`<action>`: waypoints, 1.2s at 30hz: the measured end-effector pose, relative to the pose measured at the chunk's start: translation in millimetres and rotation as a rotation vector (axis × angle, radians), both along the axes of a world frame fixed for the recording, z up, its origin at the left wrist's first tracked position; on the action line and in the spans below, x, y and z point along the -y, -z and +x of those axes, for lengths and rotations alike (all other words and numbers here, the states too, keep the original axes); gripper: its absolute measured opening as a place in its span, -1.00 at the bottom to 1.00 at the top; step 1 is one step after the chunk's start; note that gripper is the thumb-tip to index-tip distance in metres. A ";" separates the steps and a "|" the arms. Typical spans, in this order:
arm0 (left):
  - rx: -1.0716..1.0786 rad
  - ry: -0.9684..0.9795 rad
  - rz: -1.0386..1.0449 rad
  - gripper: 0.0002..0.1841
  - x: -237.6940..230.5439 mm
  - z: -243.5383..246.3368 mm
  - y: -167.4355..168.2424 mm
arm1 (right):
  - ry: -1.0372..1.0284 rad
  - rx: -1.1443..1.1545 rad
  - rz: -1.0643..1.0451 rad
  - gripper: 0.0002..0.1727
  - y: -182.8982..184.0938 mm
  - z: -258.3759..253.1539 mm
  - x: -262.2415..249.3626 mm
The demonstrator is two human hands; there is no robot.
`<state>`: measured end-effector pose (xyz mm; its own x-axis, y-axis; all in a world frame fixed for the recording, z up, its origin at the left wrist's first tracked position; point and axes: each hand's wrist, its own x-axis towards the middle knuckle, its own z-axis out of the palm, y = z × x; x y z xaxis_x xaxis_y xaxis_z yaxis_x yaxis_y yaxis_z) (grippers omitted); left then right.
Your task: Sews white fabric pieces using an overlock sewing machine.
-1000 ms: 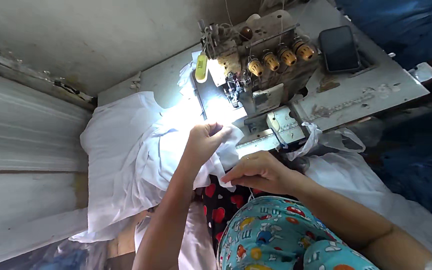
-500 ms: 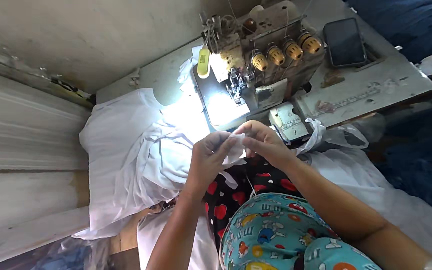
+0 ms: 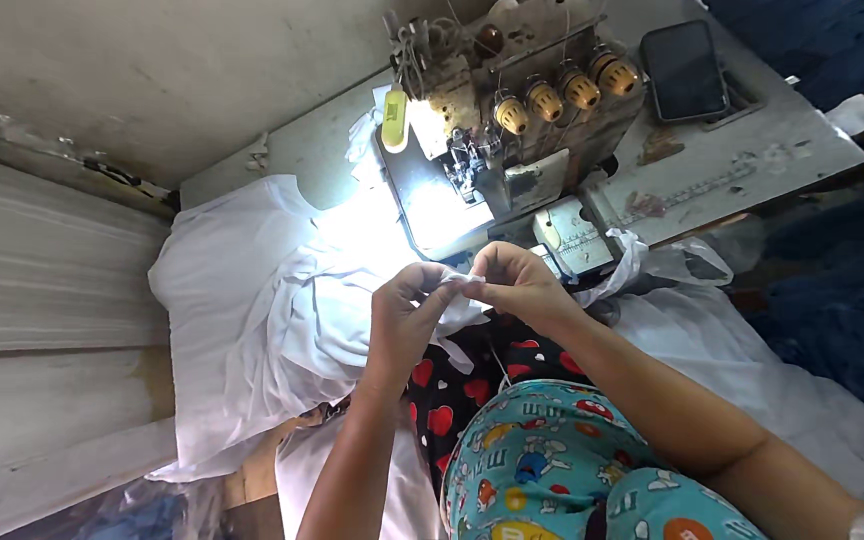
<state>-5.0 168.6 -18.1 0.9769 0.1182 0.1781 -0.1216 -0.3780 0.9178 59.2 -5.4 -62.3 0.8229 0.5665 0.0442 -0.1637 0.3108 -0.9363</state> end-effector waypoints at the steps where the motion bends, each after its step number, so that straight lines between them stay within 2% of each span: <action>1: -0.005 0.006 -0.031 -0.93 -0.2 0.1 0.0 | -0.012 0.004 -0.001 -0.80 -0.2 0.4 0.2; 3: -0.028 0.020 -0.120 -0.89 -1.4 -0.1 -0.4 | -0.036 0.018 -0.005 -0.82 -0.4 1.0 0.8; 5: -0.056 0.030 -0.187 -0.90 -2.6 -1.0 -2.1 | -0.032 0.028 0.022 -0.94 4.1 1.3 -0.1; 8: -0.075 0.018 -0.156 -0.92 -4.7 -3.0 -2.1 | 0.012 0.046 0.045 -0.88 7.7 1.3 -2.0; 16: -0.021 -0.058 -0.212 -0.92 -3.9 -3.2 4.7 | 0.068 0.153 -0.038 -0.98 3.0 -0.3 -2.8; 24: -0.036 -0.079 -0.238 -0.91 -2.5 -2.7 5.2 | 0.150 0.182 -0.049 -0.90 6.6 -3.0 -5.2; 28: -0.032 -0.078 -0.228 -0.88 -4.6 -3.3 6.9 | 0.219 0.237 -0.058 -0.95 9.7 -3.0 -6.3; 36: 0.033 -0.109 -0.298 -0.88 1.3 -0.6 15.1 | 0.302 0.446 -0.135 -0.86 13.6 -4.5 -5.8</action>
